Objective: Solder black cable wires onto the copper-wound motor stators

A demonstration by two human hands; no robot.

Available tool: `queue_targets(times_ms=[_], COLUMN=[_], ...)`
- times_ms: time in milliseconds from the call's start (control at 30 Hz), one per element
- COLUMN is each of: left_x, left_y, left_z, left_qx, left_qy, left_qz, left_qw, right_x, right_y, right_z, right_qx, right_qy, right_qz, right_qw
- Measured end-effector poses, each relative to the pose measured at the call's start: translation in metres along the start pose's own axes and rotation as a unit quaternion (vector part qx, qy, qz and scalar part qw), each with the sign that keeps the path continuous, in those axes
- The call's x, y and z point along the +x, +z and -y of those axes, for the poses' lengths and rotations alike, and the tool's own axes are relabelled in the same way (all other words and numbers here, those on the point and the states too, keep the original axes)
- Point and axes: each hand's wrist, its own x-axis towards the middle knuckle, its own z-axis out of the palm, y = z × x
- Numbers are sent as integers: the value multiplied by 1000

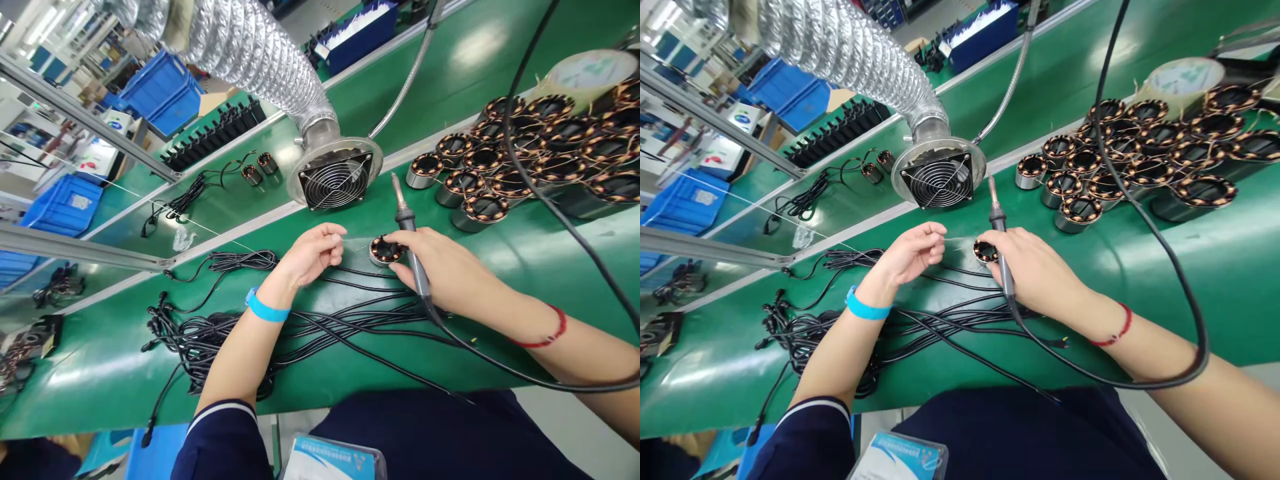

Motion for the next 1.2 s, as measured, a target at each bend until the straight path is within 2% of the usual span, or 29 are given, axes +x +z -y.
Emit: queue_targets(times_ms=[100, 200, 333, 467, 600, 833, 1100, 1200], left_x=[2, 9, 14, 15, 16, 18, 23, 21], left_y=[3, 6, 9, 9, 10, 8, 13, 15], left_z=[6, 17, 24, 19, 17, 27, 32, 32], left_qx=[-62, 7, 104, 69, -17, 106, 127, 154], left_qy=[40, -17, -83, -101, -54, -114, -11, -5], left_qz=[-52, -93, -96, -87, -85, -15, 32, 30], left_qw=[996, 995, 986, 989, 995, 988, 991, 988], right_x=[0, -3, -7, -10, -11, -11, -9, -8], right_y=[11, 21, 24, 21, 20, 20, 24, 25], right_z=[-1, -7, -15, -16, -15, -16, -10, -10], right_qx=[27, 32, 60, 81, 84, 95, 85, 62], right_qy=[14, 9, 26, 42, 42, 53, 48, 68], right_qz=[8, 19, 34, 40, 39, 39, 33, 30], right_qw=[1000, 999, 997, 995, 995, 993, 995, 995])
